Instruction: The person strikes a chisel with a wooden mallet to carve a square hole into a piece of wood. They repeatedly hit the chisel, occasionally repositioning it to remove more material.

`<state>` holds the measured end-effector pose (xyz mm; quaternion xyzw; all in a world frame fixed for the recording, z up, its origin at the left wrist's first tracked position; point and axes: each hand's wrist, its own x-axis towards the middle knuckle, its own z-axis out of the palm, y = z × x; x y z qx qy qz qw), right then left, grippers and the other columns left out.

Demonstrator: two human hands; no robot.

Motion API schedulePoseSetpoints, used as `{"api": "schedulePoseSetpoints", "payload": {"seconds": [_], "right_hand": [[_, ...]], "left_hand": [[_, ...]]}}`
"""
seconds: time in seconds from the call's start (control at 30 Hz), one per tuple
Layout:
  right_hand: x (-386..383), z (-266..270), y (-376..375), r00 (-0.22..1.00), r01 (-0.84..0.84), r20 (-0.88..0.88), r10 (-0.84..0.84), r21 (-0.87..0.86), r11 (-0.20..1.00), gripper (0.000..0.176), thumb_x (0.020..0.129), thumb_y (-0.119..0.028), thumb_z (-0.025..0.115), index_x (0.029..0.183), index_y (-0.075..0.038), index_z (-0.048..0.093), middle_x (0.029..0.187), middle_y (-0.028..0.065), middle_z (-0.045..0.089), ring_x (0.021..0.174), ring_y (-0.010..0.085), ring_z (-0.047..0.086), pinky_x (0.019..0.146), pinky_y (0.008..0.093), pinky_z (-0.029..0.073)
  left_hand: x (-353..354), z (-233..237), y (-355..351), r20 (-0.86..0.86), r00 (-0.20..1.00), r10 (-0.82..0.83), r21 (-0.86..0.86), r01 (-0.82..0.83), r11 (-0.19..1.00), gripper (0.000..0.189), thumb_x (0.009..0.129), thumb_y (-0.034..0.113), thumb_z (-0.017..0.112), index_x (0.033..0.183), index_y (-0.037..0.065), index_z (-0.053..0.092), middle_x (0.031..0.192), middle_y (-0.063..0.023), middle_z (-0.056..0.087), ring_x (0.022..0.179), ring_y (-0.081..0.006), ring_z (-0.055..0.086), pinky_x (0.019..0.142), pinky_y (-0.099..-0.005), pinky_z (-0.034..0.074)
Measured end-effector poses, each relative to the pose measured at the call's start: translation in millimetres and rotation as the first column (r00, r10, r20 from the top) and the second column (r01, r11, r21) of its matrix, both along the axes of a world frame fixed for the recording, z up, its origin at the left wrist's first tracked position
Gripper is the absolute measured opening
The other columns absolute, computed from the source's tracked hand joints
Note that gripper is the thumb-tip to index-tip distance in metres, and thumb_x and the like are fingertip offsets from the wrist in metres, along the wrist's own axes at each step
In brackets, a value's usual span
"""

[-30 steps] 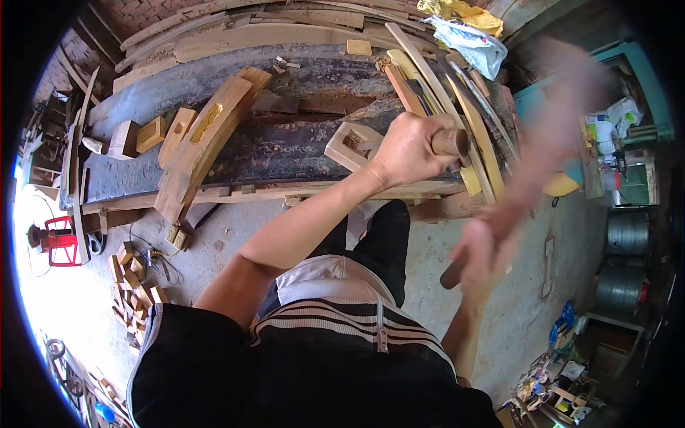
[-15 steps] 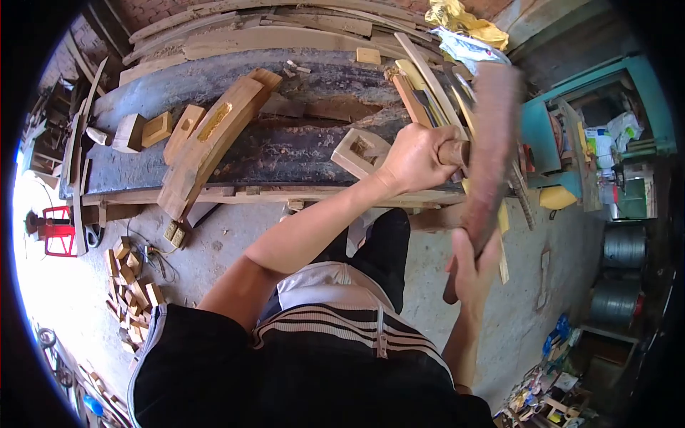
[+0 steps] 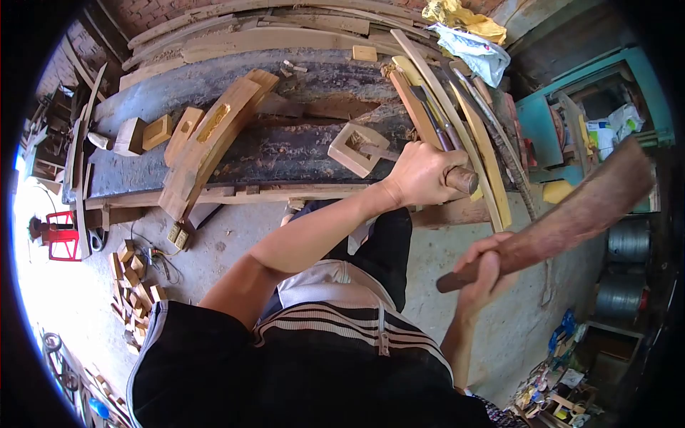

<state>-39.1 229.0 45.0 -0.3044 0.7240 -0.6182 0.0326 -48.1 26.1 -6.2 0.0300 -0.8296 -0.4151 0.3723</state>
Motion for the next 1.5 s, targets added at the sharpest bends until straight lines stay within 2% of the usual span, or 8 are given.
{"api": "schedulePoseSetpoints", "payload": {"seconds": [0.17,0.3,0.37,0.43,0.57,0.67,0.9,1.5], "right_hand": [[3,-3,-1,0.982,-0.009,0.186,-0.033,0.223,0.975,0.031,0.088,-0.010,0.065,0.112,0.004,0.052,0.067,0.0011,0.054,0.051,0.0092,0.052,0.052,0.0241,0.042],[1,-5,-5,0.999,0.023,0.042,-0.013,-0.248,0.969,0.018,0.094,-0.012,0.055,0.105,0.003,0.052,0.069,0.0059,0.053,0.046,0.0112,0.048,0.044,0.0271,0.039],[-7,-12,-4,0.999,-0.051,-0.027,0.046,-0.212,0.976,0.020,0.095,-0.014,0.058,0.104,0.003,0.052,0.069,0.0058,0.053,0.045,0.0112,0.047,0.043,0.0269,0.039],[-4,-12,-4,0.988,-0.075,0.147,0.036,0.266,0.961,0.026,0.096,-0.017,0.061,0.109,0.003,0.051,0.068,0.0050,0.052,0.046,0.0105,0.049,0.042,0.0263,0.039],[-11,-22,3,0.981,-0.048,0.192,0.023,0.129,0.991,0.047,0.092,-0.018,0.069,0.128,0.006,0.049,0.078,0.0047,0.059,0.049,0.0079,0.051,0.043,0.0239,0.042],[-11,-20,6,0.983,-0.009,0.186,-0.008,0.086,0.996,0.050,0.093,-0.019,0.068,0.131,0.005,0.047,0.079,0.0054,0.059,0.049,0.0084,0.051,0.043,0.0237,0.042],[-3,-21,4,0.981,0.033,0.188,-0.052,0.104,0.994,0.030,0.097,-0.021,0.061,0.112,0.002,0.052,0.072,0.0050,0.053,0.046,0.0103,0.048,0.042,0.0259,0.042],[-4,-18,0,0.965,0.047,0.252,-0.074,0.111,0.993,0.030,0.098,-0.027,0.060,0.110,0.000,0.053,0.067,0.0038,0.051,0.046,0.0111,0.047,0.041,0.0257,0.040]], "left_hand": [[-1,-9,-2,0.042,0.999,0.011,-0.106,-0.006,0.994,0.028,0.063,0.022,0.077,0.085,0.010,0.066,0.067,-0.0160,0.063,0.065,-0.0387,0.064,0.058,-0.0442,0.052],[5,1,-1,-0.004,0.998,-0.058,0.013,0.058,0.998,0.026,0.069,0.029,0.073,0.088,0.013,0.069,0.067,-0.0168,0.065,0.069,-0.0382,0.067,0.061,-0.0457,0.054],[-2,-2,-2,-0.011,0.999,-0.033,-0.012,0.033,0.999,0.024,0.068,0.027,0.072,0.087,0.012,0.069,0.067,-0.0161,0.065,0.069,-0.0387,0.067,0.060,-0.0459,0.053],[1,-10,-7,0.086,0.996,-0.019,-0.102,0.028,0.994,0.022,0.070,0.027,0.071,0.087,0.013,0.069,0.067,-0.0163,0.065,0.068,-0.0395,0.066,0.059,-0.0459,0.053],[0,2,-25,-0.114,0.992,-0.055,0.115,0.069,0.991,0.017,0.069,0.019,0.069,0.081,0.007,0.064,0.063,-0.0186,0.060,0.064,-0.0401,0.063,0.063,-0.0440,0.054],[0,31,-56,-0.162,0.985,0.057,0.455,0.023,0.890,0.012,0.080,0.011,0.069,0.082,0.000,0.065,0.068,-0.0086,0.065,0.064,-0.0117,0.059,0.060,-0.0344,0.051],[14,46,-83,0.039,0.992,0.118,0.486,-0.122,0.865,0.022,0.087,0.021,0.075,0.090,0.000,0.071,0.075,-0.0062,0.071,0.070,-0.0070,0.061,0.066,-0.0291,0.053],[2,9,-8,-0.001,0.998,-0.068,0.013,0.068,0.998,0.021,0.072,0.016,0.071,0.092,0.008,0.068,0.074,-0.0179,0.066,0.073,-0.0394,0.066,0.066,-0.0440,0.055]]}}
